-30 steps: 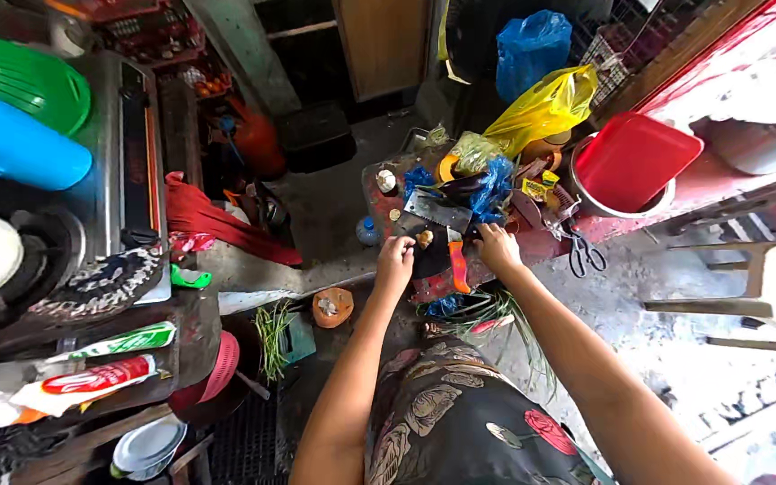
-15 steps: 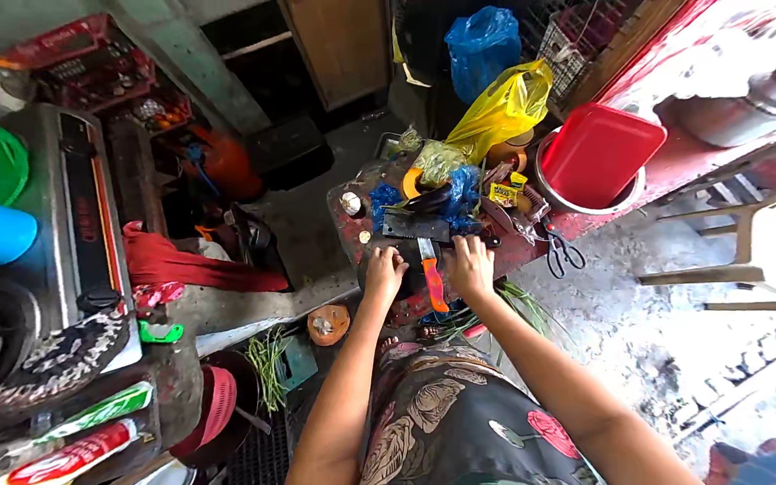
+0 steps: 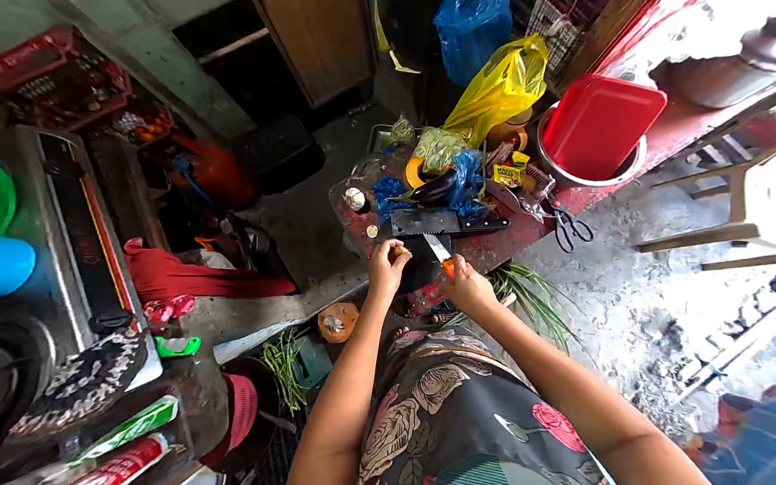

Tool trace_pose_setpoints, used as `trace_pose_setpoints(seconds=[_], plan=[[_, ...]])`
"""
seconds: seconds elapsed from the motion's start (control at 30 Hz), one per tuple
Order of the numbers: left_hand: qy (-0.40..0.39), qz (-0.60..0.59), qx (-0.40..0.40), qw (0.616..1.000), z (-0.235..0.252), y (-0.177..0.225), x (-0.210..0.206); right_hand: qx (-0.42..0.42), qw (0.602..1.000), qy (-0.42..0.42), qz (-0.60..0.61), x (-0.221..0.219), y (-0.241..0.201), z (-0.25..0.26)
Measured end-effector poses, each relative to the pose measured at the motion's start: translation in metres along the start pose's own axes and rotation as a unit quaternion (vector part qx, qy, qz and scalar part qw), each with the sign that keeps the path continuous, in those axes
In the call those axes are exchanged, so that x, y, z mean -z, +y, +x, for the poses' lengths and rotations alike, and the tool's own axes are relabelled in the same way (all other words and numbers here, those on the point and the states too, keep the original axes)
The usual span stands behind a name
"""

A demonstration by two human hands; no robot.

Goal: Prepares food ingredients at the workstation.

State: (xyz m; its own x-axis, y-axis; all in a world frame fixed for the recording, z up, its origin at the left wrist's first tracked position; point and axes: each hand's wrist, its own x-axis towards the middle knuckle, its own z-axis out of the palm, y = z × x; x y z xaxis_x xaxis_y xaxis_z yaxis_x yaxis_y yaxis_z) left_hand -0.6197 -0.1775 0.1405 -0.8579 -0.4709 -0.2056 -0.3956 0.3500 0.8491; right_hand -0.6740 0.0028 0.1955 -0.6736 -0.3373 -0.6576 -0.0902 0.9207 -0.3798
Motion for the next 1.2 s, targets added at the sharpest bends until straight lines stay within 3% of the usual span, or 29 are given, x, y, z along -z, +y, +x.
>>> trace_pose_setpoints(seconds=[0.23,0.4,0.73,1.2], plan=[[-0.018,-0.089,0.013,0.996,0.001,-0.006,0.003,0.049,0.996,-0.051,0.049,0.012,0.014,-0.030],[-0.031,-0.076,0.023,0.996,-0.007,-0.008,0.001,0.088,0.992,-0.004,0.087,-0.020,0.024,-0.039],[-0.048,0.176,0.013,0.983,-0.027,0.023,0.000,0.074,0.997,-0.007,0.006,-0.064,0.001,-0.054],[-0.052,0.285,0.002,0.957,-0.032,0.029,-0.016,0.030,0.998,-0.054,-0.011,-0.059,-0.010,-0.057]])
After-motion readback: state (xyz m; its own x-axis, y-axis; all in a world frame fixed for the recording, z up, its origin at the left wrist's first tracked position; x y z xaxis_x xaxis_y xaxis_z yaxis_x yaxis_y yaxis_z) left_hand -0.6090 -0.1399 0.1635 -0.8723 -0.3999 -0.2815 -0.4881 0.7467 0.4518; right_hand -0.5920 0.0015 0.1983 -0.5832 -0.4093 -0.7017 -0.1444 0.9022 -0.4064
